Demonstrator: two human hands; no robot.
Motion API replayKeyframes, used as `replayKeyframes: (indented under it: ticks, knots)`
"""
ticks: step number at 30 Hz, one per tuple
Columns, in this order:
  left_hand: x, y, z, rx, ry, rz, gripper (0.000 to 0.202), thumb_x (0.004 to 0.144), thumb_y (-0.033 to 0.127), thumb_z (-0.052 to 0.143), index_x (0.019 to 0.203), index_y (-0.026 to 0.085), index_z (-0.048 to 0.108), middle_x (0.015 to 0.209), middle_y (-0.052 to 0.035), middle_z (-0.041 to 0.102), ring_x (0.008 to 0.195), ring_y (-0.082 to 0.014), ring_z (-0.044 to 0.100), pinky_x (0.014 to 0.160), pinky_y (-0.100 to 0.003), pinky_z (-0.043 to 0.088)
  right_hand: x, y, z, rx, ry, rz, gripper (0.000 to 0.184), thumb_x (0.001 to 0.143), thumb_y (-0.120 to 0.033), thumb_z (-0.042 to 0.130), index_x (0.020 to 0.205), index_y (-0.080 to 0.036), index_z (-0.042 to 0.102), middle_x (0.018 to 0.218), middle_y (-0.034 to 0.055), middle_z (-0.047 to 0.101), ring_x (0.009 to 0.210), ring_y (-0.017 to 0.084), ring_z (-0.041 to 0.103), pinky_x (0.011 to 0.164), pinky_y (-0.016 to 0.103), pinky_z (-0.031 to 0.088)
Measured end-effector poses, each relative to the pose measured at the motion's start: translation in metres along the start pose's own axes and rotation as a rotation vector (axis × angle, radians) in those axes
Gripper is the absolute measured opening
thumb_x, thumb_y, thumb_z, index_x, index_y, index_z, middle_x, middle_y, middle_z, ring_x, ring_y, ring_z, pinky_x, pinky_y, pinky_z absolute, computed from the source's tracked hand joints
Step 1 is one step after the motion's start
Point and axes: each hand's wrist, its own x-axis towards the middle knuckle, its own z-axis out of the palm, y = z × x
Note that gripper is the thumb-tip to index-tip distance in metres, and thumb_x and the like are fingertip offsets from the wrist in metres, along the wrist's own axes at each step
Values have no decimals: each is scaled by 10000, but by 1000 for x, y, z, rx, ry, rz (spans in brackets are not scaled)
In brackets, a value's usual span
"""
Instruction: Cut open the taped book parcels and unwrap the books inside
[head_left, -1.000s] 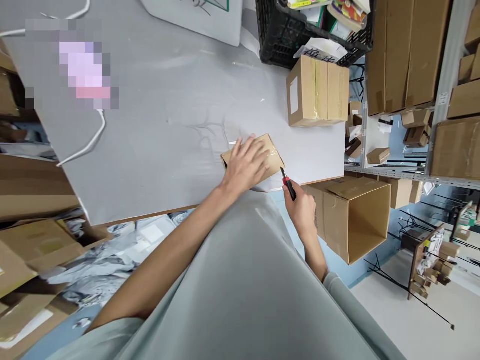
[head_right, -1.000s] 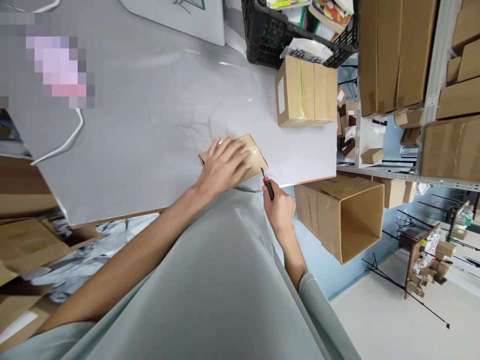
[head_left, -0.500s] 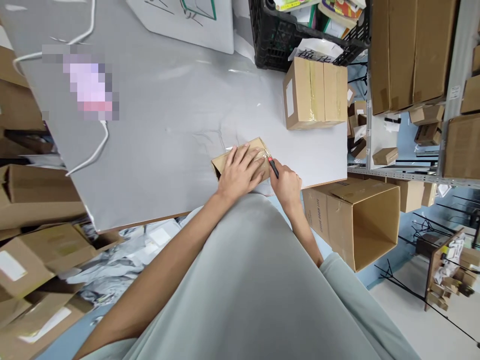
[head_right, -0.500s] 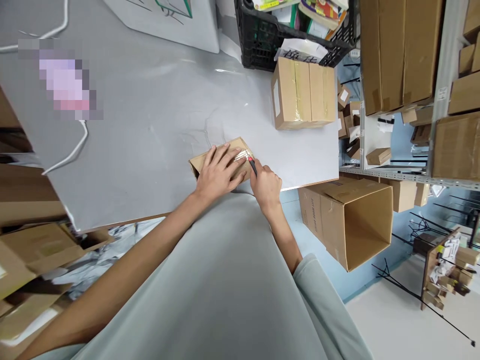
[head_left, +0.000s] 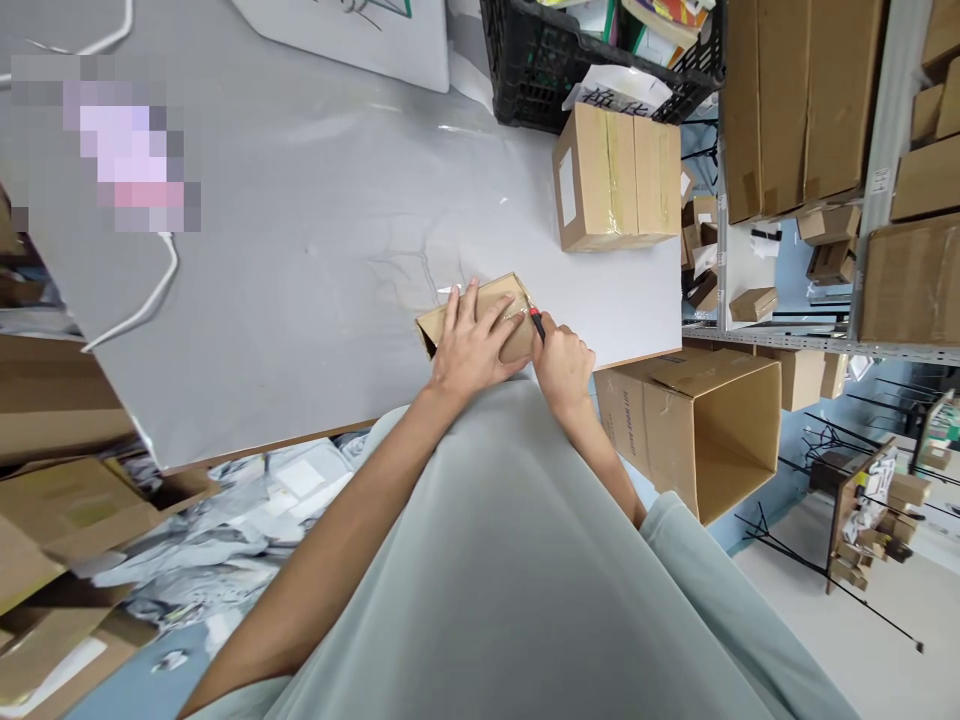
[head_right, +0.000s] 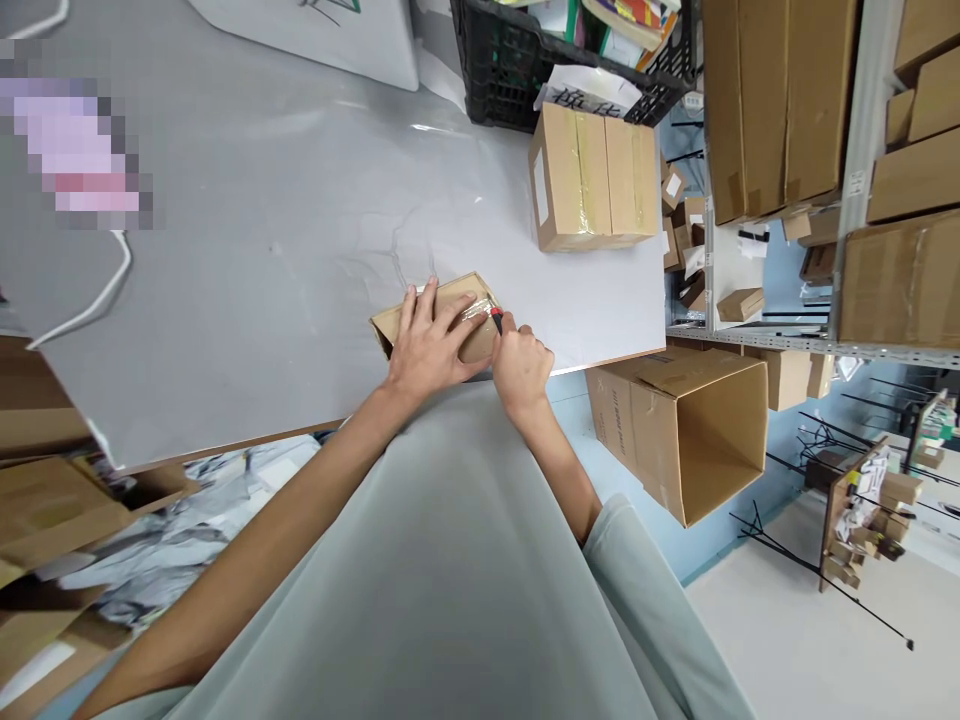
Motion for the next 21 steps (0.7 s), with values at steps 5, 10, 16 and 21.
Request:
replayKeyframes:
  ticks: [5,10,16,21]
  knots:
    - [-2,2,1,-21,5,-8,586,831,583,859,1369,376,755,1618,-79,625,1691,-520,279,1370,-803,69,-12,8,-1,14,-14,53,440,1201,-377,368,1531,-252,631,1210,147,819,1083,274,788,935,359,572]
    - [0,-3,-1,19,18,-2,586,863,619,830,1370,338,746,1657,-97,594,1692,-521,266,1368,-791,64,-33,31,9,13,-69,156,387,1172,-326,453,1446,-253,717,1161,150,835,1083,281,790,929,348,559]
    - [2,-2,-6,84,-17,9,660,855,528,845,1451,291,689,1752,-134,482,1696,-509,259,1366,-775,95,-60,73,49,289,93,169,424,1160,-469,499,1495,-315,707,1116,92,860,1030,301,811,883,330,547]
    - [-2,2,-8,132,-59,0,1037,795,476,888,1681,175,442,1848,-244,252,1709,-496,237,1375,-736,127,-31,106,97,602,298,233,530,1150,-547,383,1389,-222,726,1054,92,857,899,263,817,852,318,569]
